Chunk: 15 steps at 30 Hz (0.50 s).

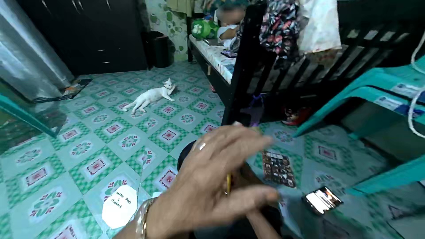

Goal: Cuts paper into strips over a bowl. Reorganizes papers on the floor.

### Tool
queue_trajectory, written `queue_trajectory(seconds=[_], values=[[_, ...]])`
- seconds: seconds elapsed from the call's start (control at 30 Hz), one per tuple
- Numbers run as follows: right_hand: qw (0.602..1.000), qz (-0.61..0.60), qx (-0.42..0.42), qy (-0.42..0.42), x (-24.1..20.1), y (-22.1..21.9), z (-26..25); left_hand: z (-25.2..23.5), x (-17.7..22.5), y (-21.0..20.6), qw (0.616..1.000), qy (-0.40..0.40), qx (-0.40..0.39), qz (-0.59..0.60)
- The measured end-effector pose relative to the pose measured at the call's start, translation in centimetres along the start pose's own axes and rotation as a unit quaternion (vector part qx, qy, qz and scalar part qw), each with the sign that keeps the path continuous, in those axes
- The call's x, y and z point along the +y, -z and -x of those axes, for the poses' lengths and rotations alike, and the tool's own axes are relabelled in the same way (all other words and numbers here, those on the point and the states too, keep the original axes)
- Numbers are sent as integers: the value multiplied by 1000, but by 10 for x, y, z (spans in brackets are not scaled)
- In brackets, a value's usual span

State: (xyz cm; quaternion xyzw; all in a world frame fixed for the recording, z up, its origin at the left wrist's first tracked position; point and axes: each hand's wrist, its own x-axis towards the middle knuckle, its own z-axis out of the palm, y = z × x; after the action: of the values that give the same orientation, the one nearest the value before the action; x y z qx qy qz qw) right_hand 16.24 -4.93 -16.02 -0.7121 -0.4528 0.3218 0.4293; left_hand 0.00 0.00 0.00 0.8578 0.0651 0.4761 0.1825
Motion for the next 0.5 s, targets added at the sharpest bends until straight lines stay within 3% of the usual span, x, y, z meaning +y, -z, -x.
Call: queue_trajectory(seconds=[0.07, 0.17, 0.23, 0.4, 0.5], values=[[992, -40, 64, 100, 8, 1, 6, 8, -30, -13, 971, 121, -201, -36], [978, -104, 83, 161, 13, 1, 2, 7, -46, -24, 869, 287, -404, -11], [977, -117, 88, 154, 9, 0, 2, 1, -45, -26, 843, 320, -433, -10], [959, -156, 124, 200, 8, -2, -1, 8, -65, -24, 886, 346, -306, 37], [958, -168, 106, 207, 7, -3, -2, 16, -73, -20, 850, 364, -379, 28]])
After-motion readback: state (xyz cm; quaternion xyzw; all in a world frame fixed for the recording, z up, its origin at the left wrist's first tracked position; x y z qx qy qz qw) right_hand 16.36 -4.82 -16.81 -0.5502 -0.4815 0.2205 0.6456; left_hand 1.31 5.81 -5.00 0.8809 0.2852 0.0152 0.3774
